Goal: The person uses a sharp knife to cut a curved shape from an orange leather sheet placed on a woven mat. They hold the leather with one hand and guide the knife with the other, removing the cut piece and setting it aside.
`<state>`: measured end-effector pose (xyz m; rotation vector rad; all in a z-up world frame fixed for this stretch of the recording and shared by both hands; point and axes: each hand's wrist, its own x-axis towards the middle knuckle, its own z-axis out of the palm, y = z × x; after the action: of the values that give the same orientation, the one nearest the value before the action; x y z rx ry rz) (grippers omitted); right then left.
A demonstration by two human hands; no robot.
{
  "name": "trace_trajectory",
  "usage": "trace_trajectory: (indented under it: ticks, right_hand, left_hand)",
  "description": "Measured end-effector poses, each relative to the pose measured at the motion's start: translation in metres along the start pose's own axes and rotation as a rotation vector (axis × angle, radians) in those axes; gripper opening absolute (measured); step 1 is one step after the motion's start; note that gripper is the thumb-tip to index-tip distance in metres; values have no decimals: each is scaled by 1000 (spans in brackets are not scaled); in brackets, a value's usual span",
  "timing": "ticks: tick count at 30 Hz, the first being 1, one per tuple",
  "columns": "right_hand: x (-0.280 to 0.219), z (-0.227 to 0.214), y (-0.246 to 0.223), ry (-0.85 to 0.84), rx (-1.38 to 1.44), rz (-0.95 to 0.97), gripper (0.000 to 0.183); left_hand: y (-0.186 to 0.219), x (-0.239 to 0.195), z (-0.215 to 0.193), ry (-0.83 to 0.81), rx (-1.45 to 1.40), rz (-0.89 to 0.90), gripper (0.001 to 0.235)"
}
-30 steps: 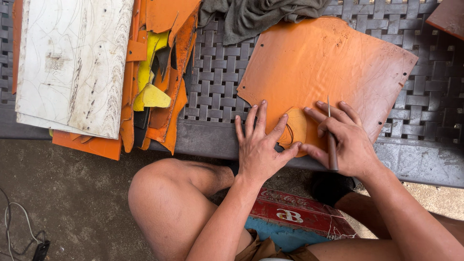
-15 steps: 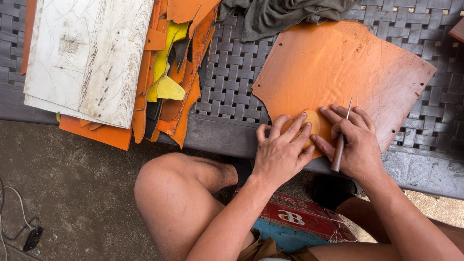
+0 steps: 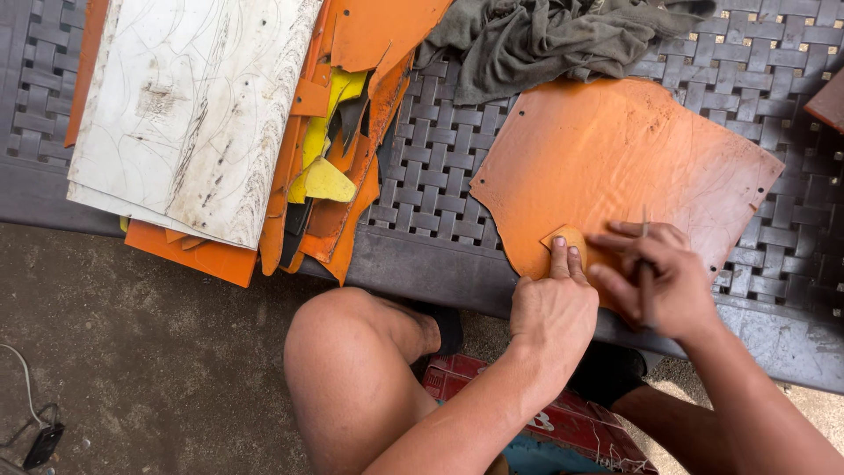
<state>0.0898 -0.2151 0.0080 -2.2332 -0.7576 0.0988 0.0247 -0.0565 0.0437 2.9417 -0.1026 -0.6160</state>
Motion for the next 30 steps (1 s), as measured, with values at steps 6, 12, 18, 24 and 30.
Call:
trace_trajectory:
  ticks: [6,12,18,24,30]
  right_hand:
    - [64,-17,18,-24,671,492,43]
    - [126,9,1,-494,471,564,51]
    - [136,23,-7,-620,421,625,56]
    - [133,25,0,-645,390,636,57]
    - [134,24,-3,-617,389,623,55]
  left_hand:
    - [-11,4,-2,-59,-109,18,58]
    - [3,16,-3,-3,12,85,22]
    - [28,18,-16,-207,66,80,17]
    - [27,23,-24,-297,21,156,21]
    - [24,25,-29,-290,-10,153,19]
